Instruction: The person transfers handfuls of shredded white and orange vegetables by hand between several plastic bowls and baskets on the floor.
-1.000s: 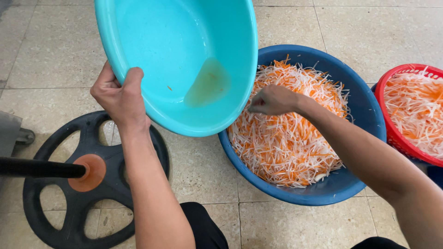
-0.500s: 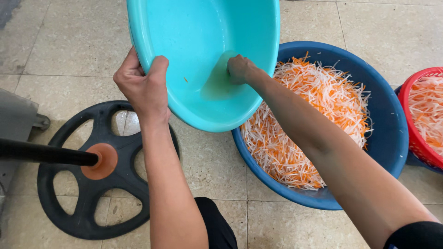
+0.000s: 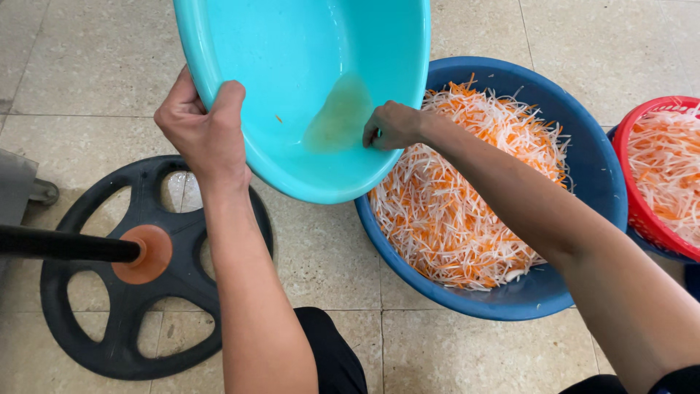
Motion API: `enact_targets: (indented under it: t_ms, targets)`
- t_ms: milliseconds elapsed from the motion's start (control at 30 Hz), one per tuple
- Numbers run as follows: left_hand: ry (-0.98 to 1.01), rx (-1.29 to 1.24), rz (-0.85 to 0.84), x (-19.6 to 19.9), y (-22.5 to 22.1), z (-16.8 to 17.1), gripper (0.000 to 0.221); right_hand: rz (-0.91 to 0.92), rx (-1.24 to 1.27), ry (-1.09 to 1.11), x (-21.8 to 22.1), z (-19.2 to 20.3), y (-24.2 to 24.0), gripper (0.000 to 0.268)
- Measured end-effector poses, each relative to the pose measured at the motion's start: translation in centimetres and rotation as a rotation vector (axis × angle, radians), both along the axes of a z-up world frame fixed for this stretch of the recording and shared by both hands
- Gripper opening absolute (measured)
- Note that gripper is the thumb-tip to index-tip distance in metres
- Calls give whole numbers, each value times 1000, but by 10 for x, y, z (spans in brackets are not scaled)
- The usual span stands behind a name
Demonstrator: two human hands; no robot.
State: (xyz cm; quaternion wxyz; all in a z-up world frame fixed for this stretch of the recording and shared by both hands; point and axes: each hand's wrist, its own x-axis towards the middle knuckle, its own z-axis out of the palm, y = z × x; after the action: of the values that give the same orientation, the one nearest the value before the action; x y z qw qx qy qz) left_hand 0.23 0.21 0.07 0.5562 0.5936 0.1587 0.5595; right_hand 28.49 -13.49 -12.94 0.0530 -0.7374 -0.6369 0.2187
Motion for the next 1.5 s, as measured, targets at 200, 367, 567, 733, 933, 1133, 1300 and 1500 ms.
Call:
enact_targets:
  t_ms: [200,367,567,733,933,1133,1300,1500]
  targets:
    - [-23,19,-17,0,-1,-1,10,-37,-111,62,-11,25,-42,21]
    - [-8,21,-15,1,-1,-3,8,60,-514,29,-13,48,-66,26]
    - [-15,-32,18,-1,-7,4,12,-161,285,131,-34,56,-10,24]
    - [-36,-20,11,3,-8,4,4,-199,585,213,-88,34,74,21]
    - [-43,-79,4,4,-6,2,6,-329,503,96,-112,21,113,16]
    - [-48,-101,52,4,-4,3,10,-317,579,272,-99,26,108,16]
    - [-87,-141,73,-1,3,-7,12,-305,575,446,-57,60,2,16]
    - [-157,-183,98,1,21,-24,17,-524,437,151,-24,49,-152,30]
